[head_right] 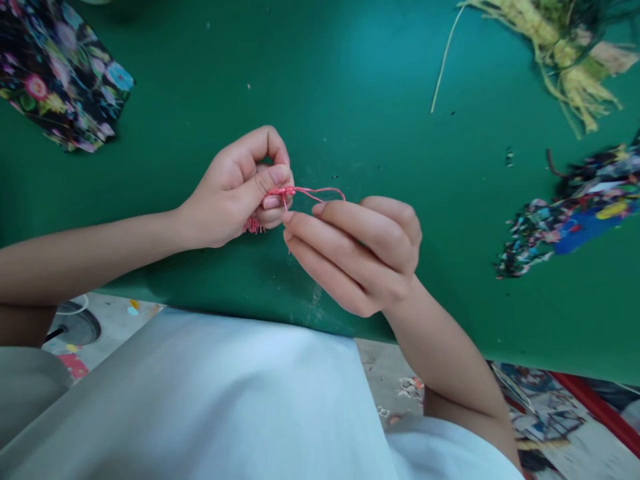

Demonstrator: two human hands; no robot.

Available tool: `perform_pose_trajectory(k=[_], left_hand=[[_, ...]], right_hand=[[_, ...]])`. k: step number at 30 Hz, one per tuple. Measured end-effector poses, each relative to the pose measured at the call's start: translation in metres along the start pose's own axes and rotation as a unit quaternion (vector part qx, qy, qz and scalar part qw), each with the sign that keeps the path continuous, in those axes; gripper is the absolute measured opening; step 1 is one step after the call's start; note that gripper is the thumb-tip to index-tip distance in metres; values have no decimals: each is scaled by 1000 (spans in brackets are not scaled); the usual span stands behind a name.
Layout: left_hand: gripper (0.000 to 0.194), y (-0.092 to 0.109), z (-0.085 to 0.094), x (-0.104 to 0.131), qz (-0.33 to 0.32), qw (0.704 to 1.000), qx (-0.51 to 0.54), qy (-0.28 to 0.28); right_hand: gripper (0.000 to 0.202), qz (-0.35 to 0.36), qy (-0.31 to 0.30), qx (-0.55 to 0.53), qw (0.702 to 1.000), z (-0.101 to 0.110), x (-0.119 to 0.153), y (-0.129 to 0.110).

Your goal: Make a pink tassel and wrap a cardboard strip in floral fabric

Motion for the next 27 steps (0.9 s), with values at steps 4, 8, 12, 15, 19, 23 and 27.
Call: perform_pose_trajectory(k=[4,8,12,15,19,23,27], left_hand=[[30,-2,1,-2,11,999,49,-15],[30,-2,1,-2,42,998,47,3],[29,2,1,-1,74,997,32,17],[27,4,3,-1,97,995,27,14],[24,4,4,-3,109,994,19,10],[22,3,3,-3,106,994,27,22],[21,5,3,-3,117,992,46,15]], right_hand=[[4,132,59,22,989,-7,5,-4],[6,93,55,4,994,-9,8,-4],[8,59,67,-25,996,-12,6,-1],[5,18,120,-59,991,-16,4,3],[9,-29,118,-118,986,-19,2,7],[7,9,72,-46,996,-15,2,5],[10,-5,85,-55,995,-16,3,6]])
Point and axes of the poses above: each hand's wrist, its own x-axis away from the middle knuckle, its own z-axis out of the back of the hand, y = z × x, the point moved 3 cm from there along -x, towards the middle knuckle, and after that the axes turned 11 degrees about y, right-handed, at the moved point
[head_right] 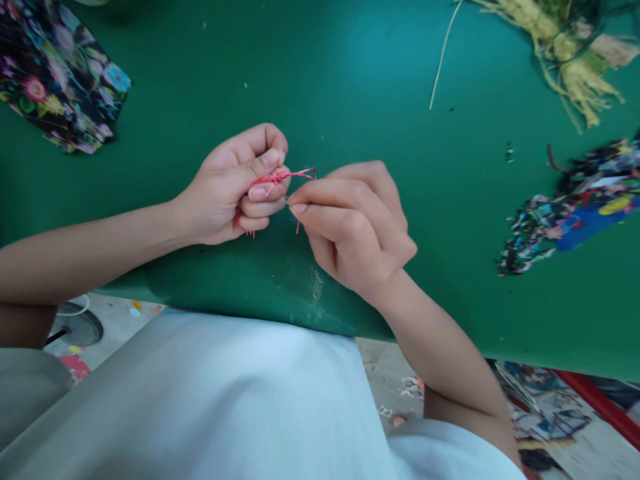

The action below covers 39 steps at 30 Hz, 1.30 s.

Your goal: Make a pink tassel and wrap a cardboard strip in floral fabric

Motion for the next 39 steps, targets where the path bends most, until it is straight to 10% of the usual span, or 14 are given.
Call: perform_pose_trajectory(k=[14,23,39], left_hand=[[26,-4,-8,2,-3,1000,9,-22],[26,-5,-6,5,-35,999,-39,-10],[27,-10,-2,2,-89,990,-104,-40]], right_hand=[[7,-160,32,33,986,-1,1,0],[4,-119,-75,68,988,-2,-2,-8],[18,6,-55,4,998,-2,-4,1]])
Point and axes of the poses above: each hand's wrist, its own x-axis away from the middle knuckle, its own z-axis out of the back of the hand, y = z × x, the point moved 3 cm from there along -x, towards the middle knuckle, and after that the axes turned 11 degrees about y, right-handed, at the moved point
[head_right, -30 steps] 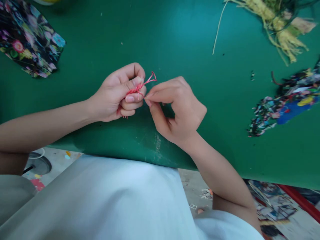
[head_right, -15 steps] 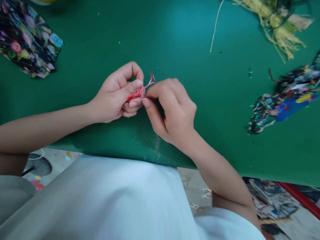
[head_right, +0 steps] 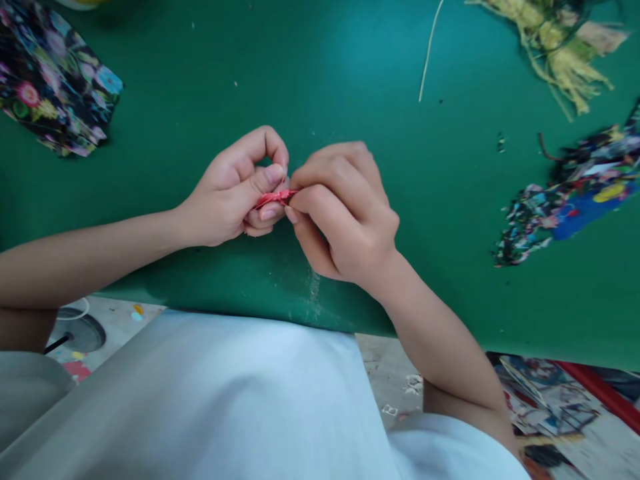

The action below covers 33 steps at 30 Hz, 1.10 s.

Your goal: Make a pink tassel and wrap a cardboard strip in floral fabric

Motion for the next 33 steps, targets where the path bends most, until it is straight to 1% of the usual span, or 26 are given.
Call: perform_pose_trajectory(k=[3,6,8,10,13,16,22,27,29,31,33], left_hand=[[26,1,0,1,-10,1000,-13,5],[25,2,-2,5,-25,999,-25,18],[25,3,-4,8,-45,998,-34,36],[25,4,-5,11,-68,995,-45,59],[21,4,-5,13,-102,989,-54,87],[18,3,-5,13,-117,985,-59,108],[18,1,-3,10,-105,985,-75,115],[19,0,-2,9,-99,987,-60,109],[19,0,-3,9,-91,988,-56,112],[20,2,-3,9,-95,987,-44,124],[20,5,-4,9,-103,987,-27,122]], right_hand=[[20,-43,-17,-42,998,-1,-1,-3],[21,-115,-25,-79,990,0,-1,-4],[21,-152,-27,-108,982,0,-2,-5],[22,-166,-31,-135,976,0,-2,-6],[20,-166,-38,-146,974,-1,-2,-7],[18,-159,-49,-145,975,-1,-2,-8],[21,-137,-62,-115,982,0,-3,-12],[20,-97,-39,-94,990,0,0,-10],[20,-97,-43,-93,990,-1,1,-9],[21,-102,-50,-91,989,-2,1,-9],[20,-99,-44,-97,989,-3,-1,-10]])
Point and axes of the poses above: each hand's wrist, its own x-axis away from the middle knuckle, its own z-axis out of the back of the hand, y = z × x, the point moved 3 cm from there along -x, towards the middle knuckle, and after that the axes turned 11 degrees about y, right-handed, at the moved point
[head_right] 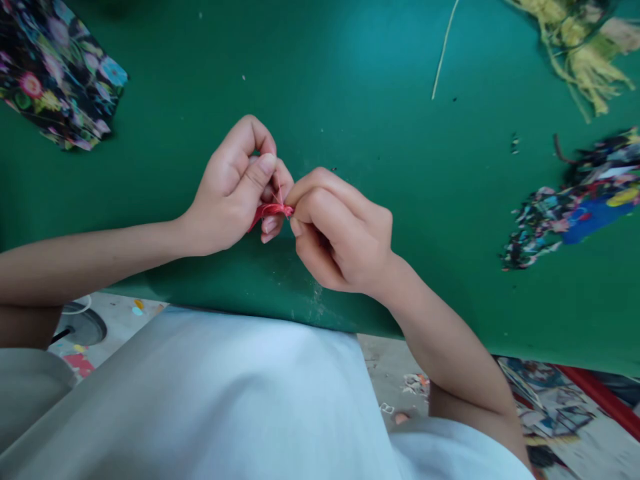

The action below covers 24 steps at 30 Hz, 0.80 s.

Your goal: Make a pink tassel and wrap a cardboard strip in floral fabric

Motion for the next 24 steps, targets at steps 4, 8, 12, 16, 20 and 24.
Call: perform_pose_trajectory(k=[4,8,12,16,20,24], left_hand=[[21,3,1,-3,4,998,1,-56],[27,2,5,-3,-39,995,8,-91],[30,0,6,-1,-68,991,33,-112],[27,0,8,-1,-67,989,41,-124],[28,-1,12,-1,-78,988,-13,-135],[31,-4,13,-1,-115,980,-34,-159]], right_hand=[[19,-50,40,-53,997,1,-3,1],[18,-150,50,-170,973,2,0,8],[15,-231,37,-241,942,2,7,16],[16,-239,36,-274,931,2,8,19],[17,-272,46,-289,917,3,7,20],[19,-298,66,-303,903,4,6,19]])
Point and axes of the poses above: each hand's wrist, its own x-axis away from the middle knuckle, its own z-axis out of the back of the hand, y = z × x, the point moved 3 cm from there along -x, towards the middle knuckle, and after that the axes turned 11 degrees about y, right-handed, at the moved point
